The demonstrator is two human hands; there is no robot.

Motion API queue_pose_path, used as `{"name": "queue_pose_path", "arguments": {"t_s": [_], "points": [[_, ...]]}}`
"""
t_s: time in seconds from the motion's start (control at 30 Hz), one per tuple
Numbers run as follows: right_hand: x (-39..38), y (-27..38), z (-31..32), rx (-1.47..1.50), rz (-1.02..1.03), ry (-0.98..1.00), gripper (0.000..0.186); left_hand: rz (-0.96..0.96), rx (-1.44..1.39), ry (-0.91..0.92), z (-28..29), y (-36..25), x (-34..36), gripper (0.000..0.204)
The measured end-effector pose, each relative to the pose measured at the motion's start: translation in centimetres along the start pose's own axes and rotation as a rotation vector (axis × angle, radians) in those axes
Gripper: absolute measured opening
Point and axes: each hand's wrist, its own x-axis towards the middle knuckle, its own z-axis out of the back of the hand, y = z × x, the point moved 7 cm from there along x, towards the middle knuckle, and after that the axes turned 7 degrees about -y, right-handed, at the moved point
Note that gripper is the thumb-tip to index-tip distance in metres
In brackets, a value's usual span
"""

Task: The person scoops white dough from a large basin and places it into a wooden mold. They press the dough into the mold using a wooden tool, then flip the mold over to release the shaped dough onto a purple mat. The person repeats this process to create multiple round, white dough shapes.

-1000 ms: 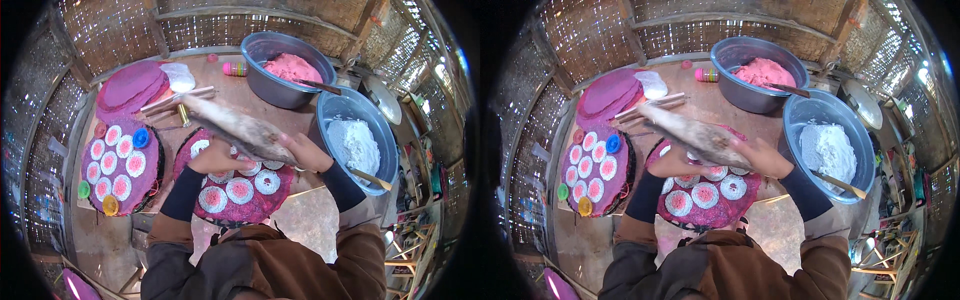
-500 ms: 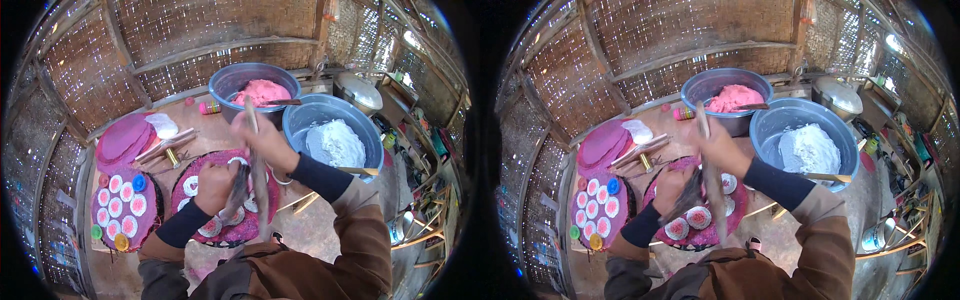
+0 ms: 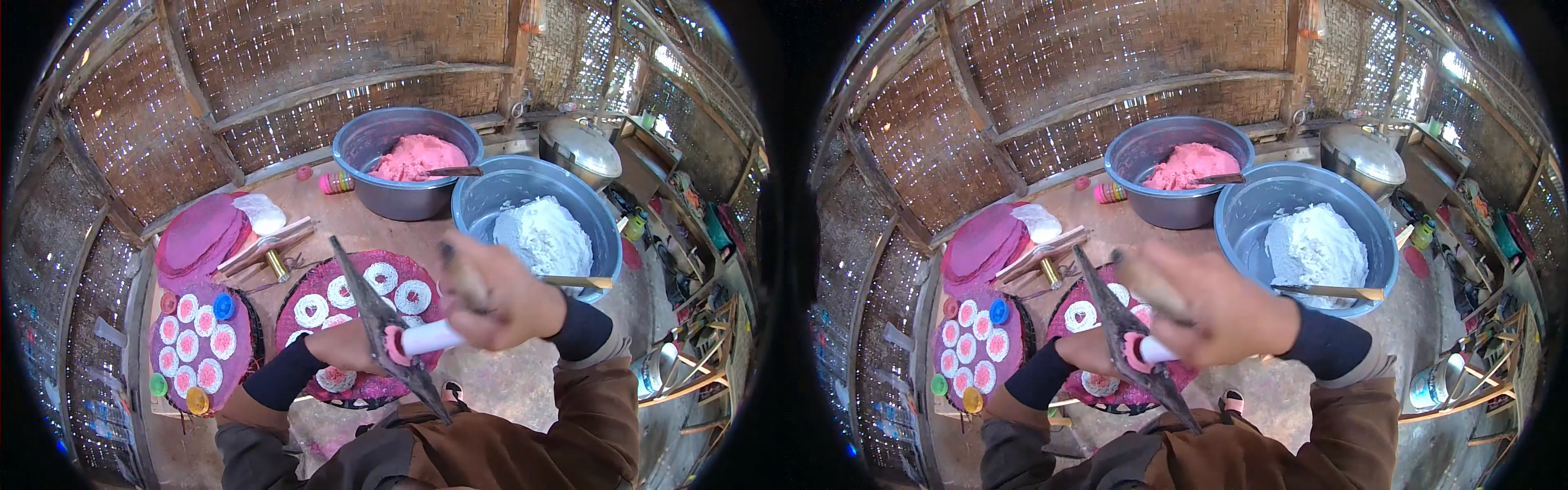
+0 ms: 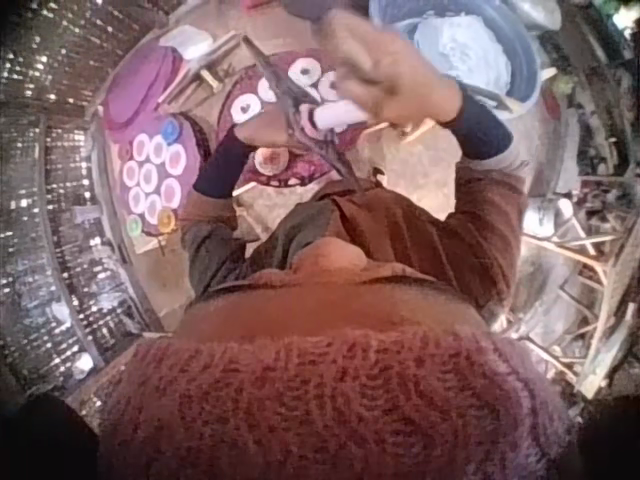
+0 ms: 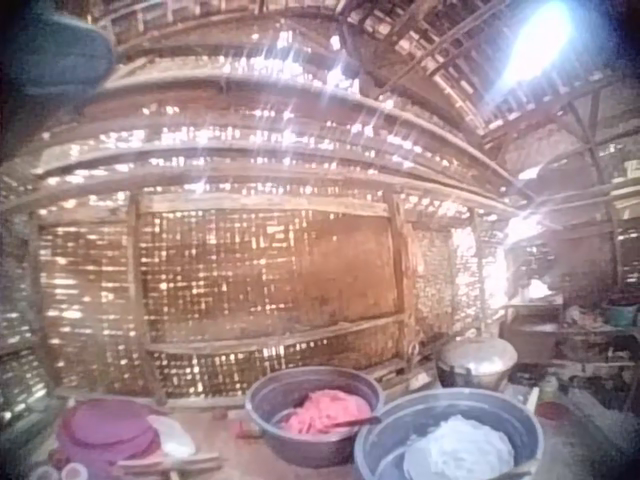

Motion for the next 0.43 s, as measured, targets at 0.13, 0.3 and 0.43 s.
{"name": "queue_pose_path", "arguments": {"t_s": [0.13,0.3,0.43], "points": [[0.6,-3.3,7.0,0.396,-0.357,-0.514,0.024,-0.046,-0.117,-0.134,0.7,1.2,-1.0,0.039],[1.3,-12.4,9.0,0.959,-0.200,-1.222,0.008,-0.229,-0.438,-0.741,4.7,-0.4,-0.3,0.039],[4.4,-18.3,2.3,1.269,-0.459,-1.145,0.017,-0.467,0.063,-1.163,7.6,-3.3,-1.6,0.051]]}}
